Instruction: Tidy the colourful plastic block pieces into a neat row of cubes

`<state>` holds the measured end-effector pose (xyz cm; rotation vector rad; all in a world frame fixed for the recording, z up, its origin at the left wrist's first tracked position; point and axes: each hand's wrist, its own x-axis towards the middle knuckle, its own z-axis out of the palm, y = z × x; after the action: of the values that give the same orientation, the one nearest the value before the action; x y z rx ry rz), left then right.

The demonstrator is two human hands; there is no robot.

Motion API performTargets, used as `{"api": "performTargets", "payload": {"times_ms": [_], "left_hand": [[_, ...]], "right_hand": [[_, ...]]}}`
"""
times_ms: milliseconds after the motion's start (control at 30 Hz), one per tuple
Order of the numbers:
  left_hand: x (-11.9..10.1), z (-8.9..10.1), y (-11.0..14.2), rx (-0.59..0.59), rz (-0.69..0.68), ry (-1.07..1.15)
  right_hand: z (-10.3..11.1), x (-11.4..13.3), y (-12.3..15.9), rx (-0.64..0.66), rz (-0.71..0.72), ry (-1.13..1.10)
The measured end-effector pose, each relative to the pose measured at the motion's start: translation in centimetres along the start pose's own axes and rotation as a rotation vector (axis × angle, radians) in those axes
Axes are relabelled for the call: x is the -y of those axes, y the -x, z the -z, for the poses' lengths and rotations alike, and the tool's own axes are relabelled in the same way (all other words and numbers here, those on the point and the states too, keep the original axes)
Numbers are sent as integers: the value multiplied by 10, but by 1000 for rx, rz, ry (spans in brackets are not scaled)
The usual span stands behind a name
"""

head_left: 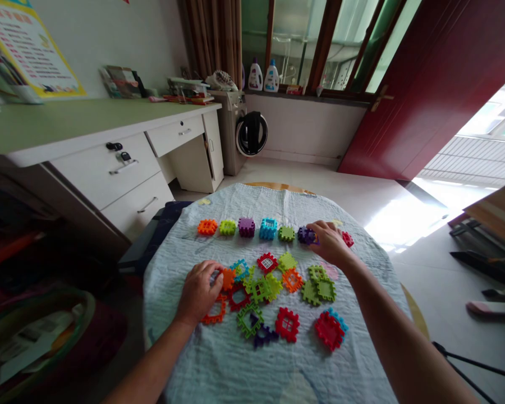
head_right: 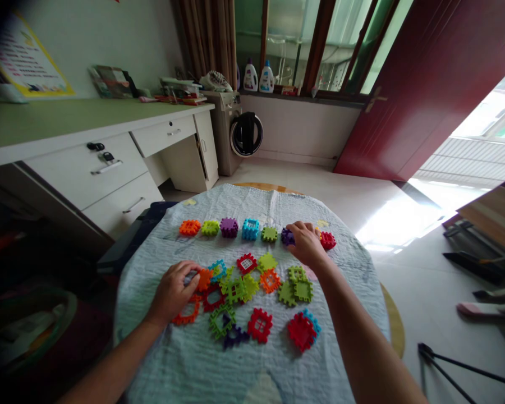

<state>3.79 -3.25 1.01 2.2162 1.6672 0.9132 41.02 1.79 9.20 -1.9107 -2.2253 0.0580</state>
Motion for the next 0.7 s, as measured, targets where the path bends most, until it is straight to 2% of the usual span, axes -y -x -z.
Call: {"api": "performTargets", "payload": {"times_ms": [133,300,567,700], "left_hand": [[1,0,0,-1,-4,1],[3,-1,0,-17,-8,3],[1,-1,0,-16,5,13],[2,-1,0,-13,2,9]], "right_hand": [[0,-14,-31,61,-6,93],[-13,-20,-52,167,15,164],[-25,-21,-62,194,14,180],[-22,-17,-60,176,5,186]]}}
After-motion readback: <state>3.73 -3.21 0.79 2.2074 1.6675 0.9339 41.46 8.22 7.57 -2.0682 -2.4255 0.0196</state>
